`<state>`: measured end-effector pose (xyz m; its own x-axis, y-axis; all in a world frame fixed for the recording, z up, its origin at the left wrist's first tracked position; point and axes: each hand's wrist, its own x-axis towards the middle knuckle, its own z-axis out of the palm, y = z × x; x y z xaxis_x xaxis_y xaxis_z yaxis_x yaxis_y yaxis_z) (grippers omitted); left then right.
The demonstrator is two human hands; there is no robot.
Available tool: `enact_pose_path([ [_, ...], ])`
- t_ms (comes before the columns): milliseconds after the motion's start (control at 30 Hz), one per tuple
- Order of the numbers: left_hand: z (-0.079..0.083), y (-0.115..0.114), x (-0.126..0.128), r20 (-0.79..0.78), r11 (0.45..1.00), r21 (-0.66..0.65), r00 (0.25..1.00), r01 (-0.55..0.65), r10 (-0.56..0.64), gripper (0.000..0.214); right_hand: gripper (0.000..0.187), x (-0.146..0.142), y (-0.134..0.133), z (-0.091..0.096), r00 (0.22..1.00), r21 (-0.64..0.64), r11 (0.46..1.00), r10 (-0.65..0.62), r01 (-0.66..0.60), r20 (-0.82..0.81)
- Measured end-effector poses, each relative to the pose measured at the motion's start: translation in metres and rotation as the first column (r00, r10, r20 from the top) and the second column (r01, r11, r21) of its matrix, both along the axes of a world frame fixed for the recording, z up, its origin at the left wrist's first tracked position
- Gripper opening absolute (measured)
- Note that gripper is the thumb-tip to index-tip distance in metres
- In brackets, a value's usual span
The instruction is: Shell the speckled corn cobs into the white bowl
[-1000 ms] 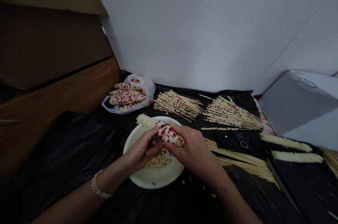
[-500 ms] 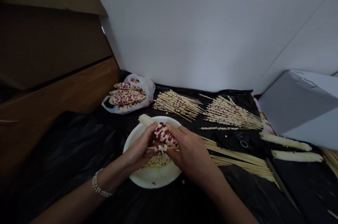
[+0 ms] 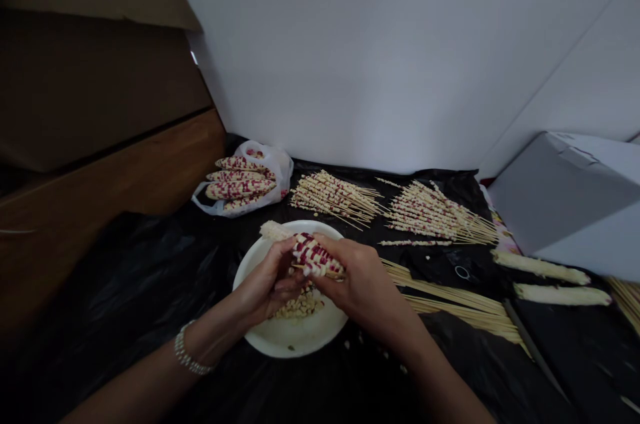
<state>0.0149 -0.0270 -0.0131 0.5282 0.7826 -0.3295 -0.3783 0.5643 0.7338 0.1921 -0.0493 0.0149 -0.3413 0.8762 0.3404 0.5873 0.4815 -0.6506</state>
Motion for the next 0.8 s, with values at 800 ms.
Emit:
enact_pose_path([
  [800, 0.0046, -0.0032, 0.0019, -0.011, 0.997, 0.038, 0.997, -0.074, 0.075, 0.036, 0.048, -0.0034, 0.0014, -0.0055, 0.995, 0.006, 0.999, -0.043, 0.044, -0.092],
])
